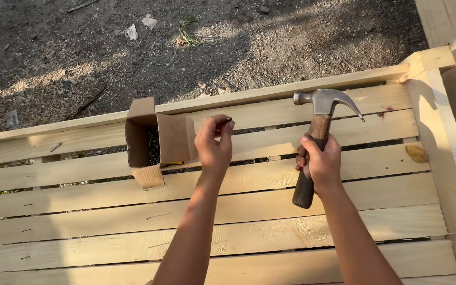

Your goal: The person hammers nails into slatted wooden frames, taking nails by hand from a cardboard box and driving them into the wood with a claw hammer. They reposition boards, pull a nail out, and place a wood shim under a slat while working along the frame.

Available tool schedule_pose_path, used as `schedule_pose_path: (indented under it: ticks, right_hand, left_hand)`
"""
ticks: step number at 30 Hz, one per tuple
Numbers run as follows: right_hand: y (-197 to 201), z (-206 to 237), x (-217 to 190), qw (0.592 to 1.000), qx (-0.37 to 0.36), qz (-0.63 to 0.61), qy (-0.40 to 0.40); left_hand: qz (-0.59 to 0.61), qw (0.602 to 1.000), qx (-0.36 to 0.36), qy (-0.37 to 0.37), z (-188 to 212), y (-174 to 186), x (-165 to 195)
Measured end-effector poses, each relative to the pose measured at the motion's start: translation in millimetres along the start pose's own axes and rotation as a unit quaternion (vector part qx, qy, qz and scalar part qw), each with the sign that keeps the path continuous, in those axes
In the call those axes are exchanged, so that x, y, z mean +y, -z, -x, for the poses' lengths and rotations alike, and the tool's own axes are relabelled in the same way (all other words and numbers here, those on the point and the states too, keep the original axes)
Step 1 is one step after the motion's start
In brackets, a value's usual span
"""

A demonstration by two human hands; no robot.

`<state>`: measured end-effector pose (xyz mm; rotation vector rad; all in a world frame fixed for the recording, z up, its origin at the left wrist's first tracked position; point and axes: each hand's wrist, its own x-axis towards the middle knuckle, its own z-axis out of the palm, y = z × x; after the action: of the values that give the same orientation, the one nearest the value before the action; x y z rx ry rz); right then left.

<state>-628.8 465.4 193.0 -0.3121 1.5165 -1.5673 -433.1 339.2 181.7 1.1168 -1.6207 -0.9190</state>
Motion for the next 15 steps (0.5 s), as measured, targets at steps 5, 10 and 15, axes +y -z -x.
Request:
schedule_pose_path:
  ticks: [5, 10, 15]
  right_hand:
    - [3.6, -1.6, 11.5, 0.989, -0.012, 0.148, -0.006]
    - [-0.2, -33.0, 36.9, 0.984, 0.008, 0.175, 0.017]
    - [7.4, -62.3, 52.6, 0.996, 0.026, 0.076, -0.033]
  left_hand:
    - [-0.176, 0.962, 0.082, -0.191, -38.8, -65.1, -48.5]
    - [-0.022, 0.991, 0.004, -0.133, -72.5, -95.8, -78.2]
    - [0.059, 0.994, -0.083, -0.030, -69.0, -96.9, -90.9]
